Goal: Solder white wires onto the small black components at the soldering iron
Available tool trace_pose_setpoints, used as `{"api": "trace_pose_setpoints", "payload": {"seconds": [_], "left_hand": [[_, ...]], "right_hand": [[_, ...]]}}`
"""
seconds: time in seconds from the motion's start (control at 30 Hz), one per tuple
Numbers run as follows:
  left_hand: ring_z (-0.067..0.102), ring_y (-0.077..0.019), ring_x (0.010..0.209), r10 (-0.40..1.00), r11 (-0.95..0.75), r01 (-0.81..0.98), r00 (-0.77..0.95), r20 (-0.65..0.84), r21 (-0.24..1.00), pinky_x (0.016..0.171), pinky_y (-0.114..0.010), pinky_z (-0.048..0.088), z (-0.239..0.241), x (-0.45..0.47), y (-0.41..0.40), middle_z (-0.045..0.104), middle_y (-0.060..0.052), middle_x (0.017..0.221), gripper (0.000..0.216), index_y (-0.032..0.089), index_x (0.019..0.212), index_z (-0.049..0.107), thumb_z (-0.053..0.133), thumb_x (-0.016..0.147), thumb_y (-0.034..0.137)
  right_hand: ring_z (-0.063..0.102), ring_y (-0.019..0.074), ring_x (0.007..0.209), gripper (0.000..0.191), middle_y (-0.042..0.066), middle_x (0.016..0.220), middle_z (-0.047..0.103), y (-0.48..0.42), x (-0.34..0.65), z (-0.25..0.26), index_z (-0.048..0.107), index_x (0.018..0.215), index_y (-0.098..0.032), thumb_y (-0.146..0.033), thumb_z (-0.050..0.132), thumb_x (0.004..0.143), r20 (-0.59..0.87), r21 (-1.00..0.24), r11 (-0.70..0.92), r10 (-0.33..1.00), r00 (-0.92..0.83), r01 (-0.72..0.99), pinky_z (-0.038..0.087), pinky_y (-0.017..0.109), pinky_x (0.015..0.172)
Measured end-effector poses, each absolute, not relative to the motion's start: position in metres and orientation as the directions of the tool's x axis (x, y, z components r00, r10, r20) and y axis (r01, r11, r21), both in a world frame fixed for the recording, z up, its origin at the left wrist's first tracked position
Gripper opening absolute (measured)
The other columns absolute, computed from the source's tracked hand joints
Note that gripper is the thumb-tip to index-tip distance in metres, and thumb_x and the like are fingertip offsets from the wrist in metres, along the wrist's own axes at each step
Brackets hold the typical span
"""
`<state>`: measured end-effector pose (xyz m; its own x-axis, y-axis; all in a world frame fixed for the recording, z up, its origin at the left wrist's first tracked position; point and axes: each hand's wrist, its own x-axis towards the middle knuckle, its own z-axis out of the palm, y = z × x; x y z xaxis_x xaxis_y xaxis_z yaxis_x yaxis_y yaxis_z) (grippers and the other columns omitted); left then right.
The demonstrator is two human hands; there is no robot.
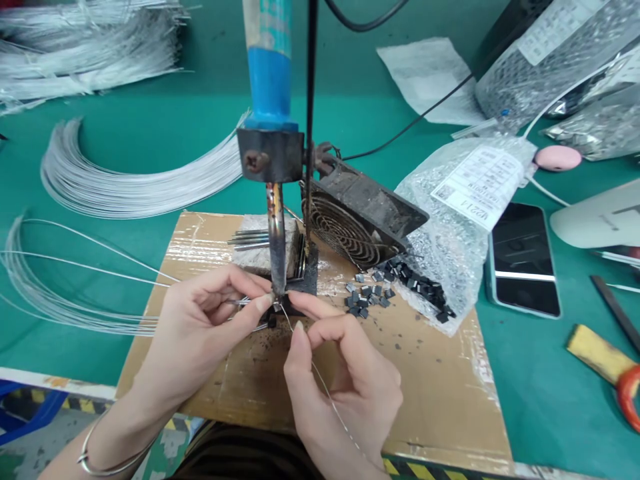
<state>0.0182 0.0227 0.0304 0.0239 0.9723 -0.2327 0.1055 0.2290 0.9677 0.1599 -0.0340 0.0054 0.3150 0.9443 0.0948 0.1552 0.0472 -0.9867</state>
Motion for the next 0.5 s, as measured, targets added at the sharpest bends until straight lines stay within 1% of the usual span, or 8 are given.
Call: {"api": "trace_pose_setpoints", "payload": {"seconds": [0.13, 0.27, 0.4, 0.5], "left_hand": [[0.065, -0.0128, 0.064, 0.975, 0.218, 0.116, 0.016, -0.222, 0.969, 0.056, -0.023, 0.046, 0.0306, 0.0184, 0.0215, 0.077, -0.003, 0.080, 0.011, 0.018, 0.071, 0.067, 0.071, 0.079, 0.013], [0.066, -0.0135, 0.065, 0.977, 0.209, 0.134, 0.008, -0.212, 0.969, 0.054, -0.023, 0.045, 0.0295, 0.0185, 0.0211, 0.078, -0.004, 0.080, 0.010, 0.018, 0.071, 0.068, 0.071, 0.080, 0.014], [0.069, -0.0142, 0.068, 0.977, 0.209, 0.122, 0.009, -0.211, 0.970, 0.058, -0.023, 0.048, 0.0281, 0.0182, 0.0217, 0.078, -0.003, 0.080, 0.010, 0.018, 0.071, 0.067, 0.071, 0.079, 0.014], [0.068, -0.0136, 0.067, 0.975, 0.218, 0.120, 0.014, -0.221, 0.969, 0.058, -0.023, 0.048, 0.0279, 0.0185, 0.0229, 0.078, -0.003, 0.080, 0.010, 0.018, 0.071, 0.068, 0.071, 0.079, 0.014]], "right_hand": [[0.082, 0.0186, 0.101, 0.021, 0.005, 0.113, 0.085, -0.0341, 0.1585, 0.0052, 0.065, 0.078, -0.023, -0.012, 0.074, 0.092, 0.110, -0.983, 0.055, 0.938, 0.329, 0.173, 0.063, 0.025, 0.087], [0.082, 0.0213, 0.101, 0.019, 0.007, 0.114, 0.085, -0.0336, 0.1592, 0.0049, 0.065, 0.078, -0.022, -0.015, 0.075, 0.092, 0.121, -0.981, 0.063, 0.936, 0.330, 0.181, 0.064, 0.028, 0.085], [0.081, 0.0227, 0.105, 0.021, 0.007, 0.112, 0.085, -0.0330, 0.1600, 0.0048, 0.064, 0.077, -0.023, -0.015, 0.074, 0.093, 0.125, -0.976, 0.057, 0.936, 0.329, 0.209, 0.064, 0.030, 0.088], [0.081, 0.0218, 0.107, 0.021, 0.006, 0.113, 0.085, -0.0328, 0.1596, 0.0038, 0.064, 0.076, -0.024, -0.014, 0.074, 0.092, 0.130, -0.977, 0.063, 0.935, 0.330, 0.204, 0.063, 0.028, 0.088]]}}
